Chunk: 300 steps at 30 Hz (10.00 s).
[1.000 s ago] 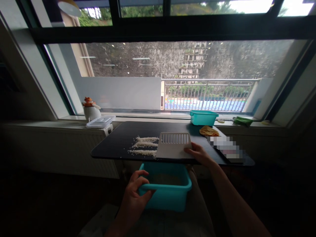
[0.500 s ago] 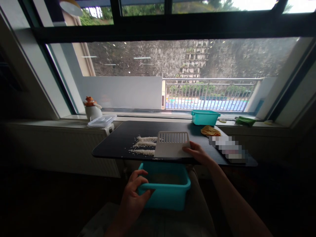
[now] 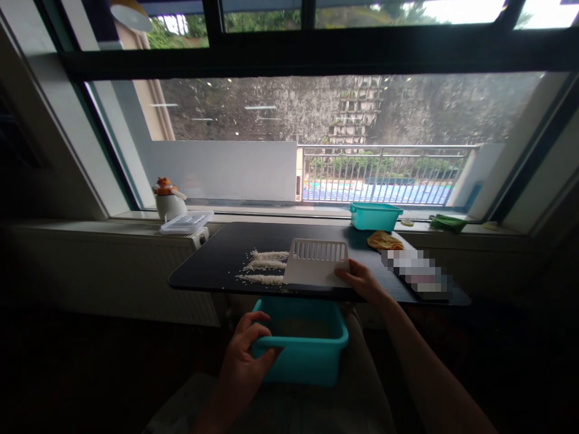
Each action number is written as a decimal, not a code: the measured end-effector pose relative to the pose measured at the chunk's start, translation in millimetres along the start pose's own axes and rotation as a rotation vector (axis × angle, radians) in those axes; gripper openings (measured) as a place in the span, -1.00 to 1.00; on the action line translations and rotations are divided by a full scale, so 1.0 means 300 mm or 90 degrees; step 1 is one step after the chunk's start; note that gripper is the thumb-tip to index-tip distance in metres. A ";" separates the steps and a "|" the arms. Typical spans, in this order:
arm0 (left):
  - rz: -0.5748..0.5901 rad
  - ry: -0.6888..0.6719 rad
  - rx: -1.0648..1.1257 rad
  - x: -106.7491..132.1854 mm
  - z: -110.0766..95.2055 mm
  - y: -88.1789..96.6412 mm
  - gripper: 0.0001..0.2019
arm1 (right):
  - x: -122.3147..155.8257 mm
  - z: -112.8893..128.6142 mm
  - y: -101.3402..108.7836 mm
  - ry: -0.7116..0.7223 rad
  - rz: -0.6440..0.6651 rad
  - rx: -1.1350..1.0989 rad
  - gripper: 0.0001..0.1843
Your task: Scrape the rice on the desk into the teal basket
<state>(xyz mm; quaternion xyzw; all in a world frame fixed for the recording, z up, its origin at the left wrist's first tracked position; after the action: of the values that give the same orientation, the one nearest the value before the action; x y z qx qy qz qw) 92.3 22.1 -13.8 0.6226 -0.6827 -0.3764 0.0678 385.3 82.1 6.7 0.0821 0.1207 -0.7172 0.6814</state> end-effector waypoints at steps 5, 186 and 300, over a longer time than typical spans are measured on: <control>-0.007 -0.001 -0.001 -0.003 0.000 0.005 -0.81 | 0.003 -0.006 -0.013 -0.010 0.022 -0.005 -0.62; -0.013 -0.018 -0.022 -0.004 0.010 0.016 -0.83 | 0.016 0.000 0.022 0.014 -0.018 -0.009 -0.63; -0.037 0.048 -0.052 -0.001 0.094 0.111 -0.85 | -0.035 0.025 -0.254 0.035 0.069 -0.004 -0.72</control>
<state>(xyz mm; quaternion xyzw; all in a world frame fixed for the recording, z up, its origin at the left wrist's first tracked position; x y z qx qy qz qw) 50.0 32.5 -13.7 0.6524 -0.6456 -0.3821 0.1076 310.3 93.3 21.4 0.1062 0.1369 -0.6764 0.7159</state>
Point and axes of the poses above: each hand's wrist, its own x-axis away from the middle knuckle, its own y-axis out of the back of the hand, z = x × y, the point moved 10 cm from there along -x, towards the middle knuckle, and after that the axes turned 13 degrees about -x, right-handed, at the moved point
